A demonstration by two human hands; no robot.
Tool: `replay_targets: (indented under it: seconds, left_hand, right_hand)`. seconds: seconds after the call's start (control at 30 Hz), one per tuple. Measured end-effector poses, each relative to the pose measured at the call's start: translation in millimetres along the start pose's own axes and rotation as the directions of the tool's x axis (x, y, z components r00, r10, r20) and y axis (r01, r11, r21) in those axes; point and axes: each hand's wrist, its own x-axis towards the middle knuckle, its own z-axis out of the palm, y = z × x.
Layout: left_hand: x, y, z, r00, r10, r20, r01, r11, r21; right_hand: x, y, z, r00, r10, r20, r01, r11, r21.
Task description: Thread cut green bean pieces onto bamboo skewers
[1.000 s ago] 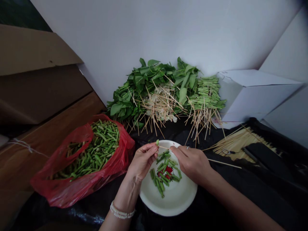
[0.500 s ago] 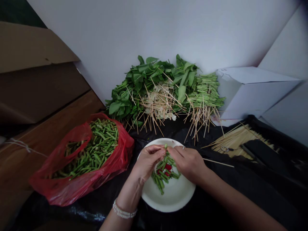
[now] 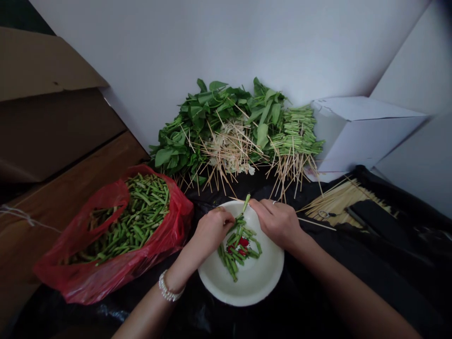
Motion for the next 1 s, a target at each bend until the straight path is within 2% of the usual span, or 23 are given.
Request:
replay_targets:
  seconds: [0.17,0.27,0.37,0.47,0.53,0.6,0.67,0.8,0.9,1.0]
  left_hand:
    - [-4,15,8.4,0.985,-0.053,0.162,0.025,0.985,0.168]
    - [-8,19,18.5,0.979,-0.094,0.180,0.054,0.975,0.214]
    - [-10,19,23.7,0.976,-0.061,0.209,0.018,0.979,0.202]
    - [-10,15,20.7,0.980,-0.011,0.197,-0.007,0.996,0.090]
    - [-9,12,15.7,0.987,-0.001,0.159,0.011,0.998,-0.061]
    - [-9,8,10.0,0.988,-0.025,0.150,0.064,0.963,-0.260]
    - [-9,6,4.6,0.982,-0.066,0.175,0.142,0.872,-0.469]
    - [-11,2,-3.6,0.968,-0.188,0.169,0.248,0.577,-0.778]
    - [-12,0,-7.2,0.933,-0.325,0.156,0.272,0.353,-0.895]
    - [-12,-1,-9.4,0.899,-0.402,0.176,0.257,0.156,-0.954]
  right_hand:
    - [0,2,1,1.000,-0.002,0.004,0.002,1.000,-0.018]
    - [0,2,1,1.000,-0.010,0.005,0.010,1.000,-0.024]
    - [0,2,1,1.000,-0.016,-0.007,0.016,1.000,-0.027]
    - [1,2,0,1.000,-0.008,-0.003,0.008,1.000,-0.017]
    - [1,2,-1,1.000,0.002,0.000,-0.002,1.000,-0.006]
    - [1,2,-3,1.000,0.005,-0.007,-0.005,1.000,0.001]
    - [2,1,-4,1.000,-0.004,-0.021,0.004,1.000,0.003]
    - [4,-2,-9,0.998,-0.032,-0.051,0.032,0.999,0.009]
    - [4,-5,-10,0.996,-0.053,-0.068,0.055,0.998,0.017]
    - [4,-7,-10,0.995,-0.087,-0.050,0.087,0.996,0.011]
